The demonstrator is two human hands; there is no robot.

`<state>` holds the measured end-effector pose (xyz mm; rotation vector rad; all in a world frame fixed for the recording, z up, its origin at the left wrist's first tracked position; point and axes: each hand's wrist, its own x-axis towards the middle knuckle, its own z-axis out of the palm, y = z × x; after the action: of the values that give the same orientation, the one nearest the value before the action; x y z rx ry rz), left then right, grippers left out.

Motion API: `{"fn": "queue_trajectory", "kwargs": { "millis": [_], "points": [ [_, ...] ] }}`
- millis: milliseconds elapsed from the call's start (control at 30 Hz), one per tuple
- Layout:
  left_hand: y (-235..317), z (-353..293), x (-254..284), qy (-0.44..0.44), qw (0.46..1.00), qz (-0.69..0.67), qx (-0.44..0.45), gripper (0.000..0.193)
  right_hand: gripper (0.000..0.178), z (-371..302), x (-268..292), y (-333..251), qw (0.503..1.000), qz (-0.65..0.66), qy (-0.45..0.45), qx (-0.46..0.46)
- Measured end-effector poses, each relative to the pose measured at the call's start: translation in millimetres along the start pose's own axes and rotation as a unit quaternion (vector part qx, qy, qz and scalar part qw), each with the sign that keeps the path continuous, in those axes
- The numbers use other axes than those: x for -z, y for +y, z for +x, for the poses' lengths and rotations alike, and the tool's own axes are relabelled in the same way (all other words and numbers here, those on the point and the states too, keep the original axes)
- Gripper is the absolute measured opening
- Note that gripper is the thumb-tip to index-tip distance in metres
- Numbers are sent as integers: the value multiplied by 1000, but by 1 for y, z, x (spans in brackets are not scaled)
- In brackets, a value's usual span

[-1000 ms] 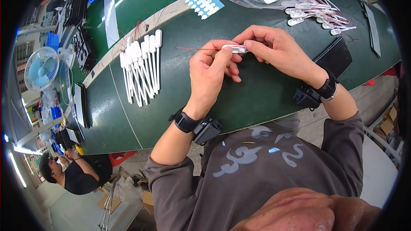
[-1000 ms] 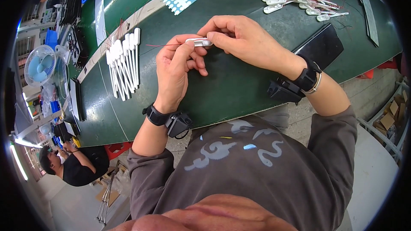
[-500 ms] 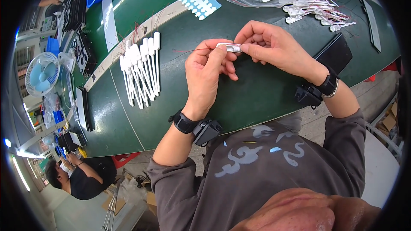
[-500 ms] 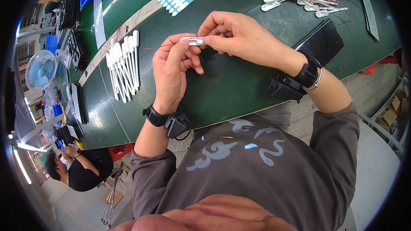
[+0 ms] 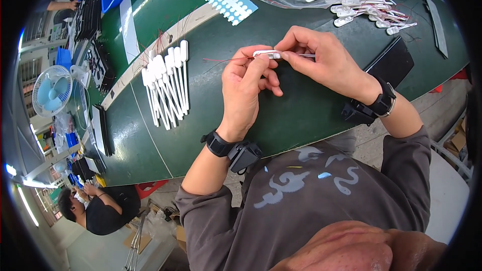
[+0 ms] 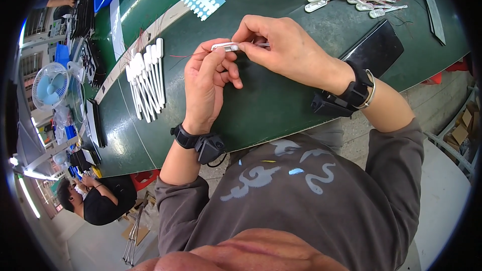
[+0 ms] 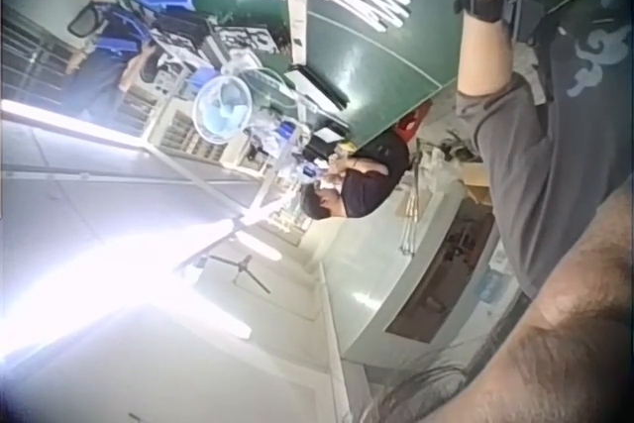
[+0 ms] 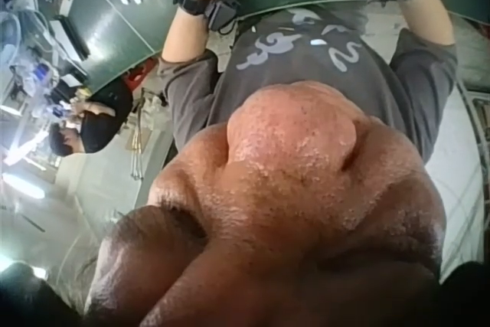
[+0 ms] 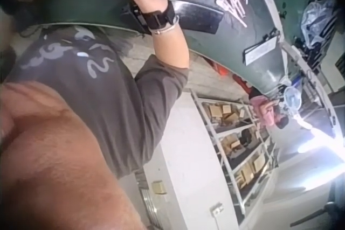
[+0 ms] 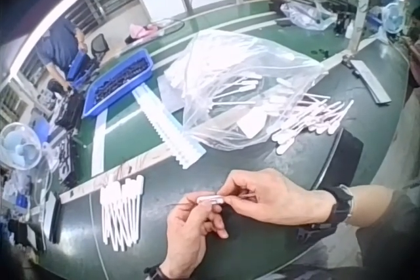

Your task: The person picks up a white plastic housing and a wire, threads the wire through the housing, and then presses a white plastic cover onto it. After assembling the component, the person places it onto a pile of similar items on the table.

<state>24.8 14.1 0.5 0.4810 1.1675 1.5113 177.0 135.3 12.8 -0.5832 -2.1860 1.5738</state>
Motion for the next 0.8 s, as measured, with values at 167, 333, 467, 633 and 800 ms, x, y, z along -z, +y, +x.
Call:
{"fn": "queue_trajectory", "kwargs": {
  "millis": [167, 333, 467, 633, 800],
  "points": [
    [1, 0, -3, 3, 1000, -14, 11, 21, 11, -3, -7, 2, 993, -88, 46, 58],
    [0, 0, -5, 6, 1000, -13, 14, 19, 14, -4, -10, 1, 976, -166, 64, 126],
    [-1, 0, -5, 9, 1000, -6, 13, 19, 14, -4, -10, 0, 974, -170, 65, 132],
    [-2, -1, -6, 18, 1000, 11, 3, 19, 12, -4, -8, 0, 991, -101, 42, 73],
    [-3, -1, -6, 22, 999, 45, -11, 18, 10, -1, -4, 1, 1000, -5, 12, 20]
  ]
}}
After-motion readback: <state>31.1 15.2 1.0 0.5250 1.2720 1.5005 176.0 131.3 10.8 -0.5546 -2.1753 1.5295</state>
